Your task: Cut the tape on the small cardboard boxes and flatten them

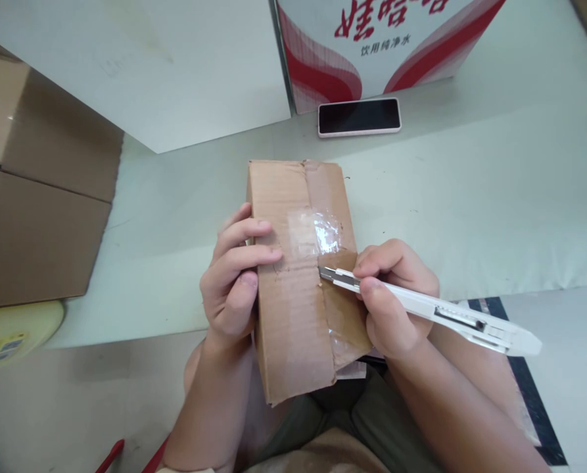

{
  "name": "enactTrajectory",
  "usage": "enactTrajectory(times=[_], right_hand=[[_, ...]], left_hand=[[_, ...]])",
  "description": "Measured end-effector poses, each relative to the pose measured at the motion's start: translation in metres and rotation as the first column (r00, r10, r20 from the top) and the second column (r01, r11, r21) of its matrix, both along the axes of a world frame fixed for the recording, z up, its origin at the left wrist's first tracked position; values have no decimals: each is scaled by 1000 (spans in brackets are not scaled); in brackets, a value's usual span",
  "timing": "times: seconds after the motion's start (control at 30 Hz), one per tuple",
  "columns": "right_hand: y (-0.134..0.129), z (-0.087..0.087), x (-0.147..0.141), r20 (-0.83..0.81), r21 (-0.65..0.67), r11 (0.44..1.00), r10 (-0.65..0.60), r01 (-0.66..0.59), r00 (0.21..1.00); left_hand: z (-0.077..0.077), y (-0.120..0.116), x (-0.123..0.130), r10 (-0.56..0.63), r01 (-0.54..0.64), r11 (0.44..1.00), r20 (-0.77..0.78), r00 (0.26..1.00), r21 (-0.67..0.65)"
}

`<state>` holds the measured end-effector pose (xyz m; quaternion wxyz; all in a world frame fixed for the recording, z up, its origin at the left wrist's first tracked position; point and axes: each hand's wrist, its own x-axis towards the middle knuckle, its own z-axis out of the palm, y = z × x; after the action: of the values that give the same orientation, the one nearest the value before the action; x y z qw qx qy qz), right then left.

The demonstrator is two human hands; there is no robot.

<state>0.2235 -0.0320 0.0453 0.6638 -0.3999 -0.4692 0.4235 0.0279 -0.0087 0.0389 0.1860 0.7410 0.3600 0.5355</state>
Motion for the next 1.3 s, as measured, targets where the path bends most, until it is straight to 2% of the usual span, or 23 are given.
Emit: enactTrajectory(times=[0.77, 1.0, 1.3], right_hand=[[0, -1, 1, -28, 12, 1000, 25, -25, 999], [0, 0, 2, 4, 8, 1000, 12, -12, 1000], [-1, 1, 0, 31, -40, 999, -29, 30, 999]], left_hand=[[-1, 0, 0, 18, -18, 1000, -18, 1000, 9], [-1, 0, 1, -12, 12, 1000, 23, 1000, -7], [-1, -1, -1, 1, -1, 1000, -4, 1000, -20]])
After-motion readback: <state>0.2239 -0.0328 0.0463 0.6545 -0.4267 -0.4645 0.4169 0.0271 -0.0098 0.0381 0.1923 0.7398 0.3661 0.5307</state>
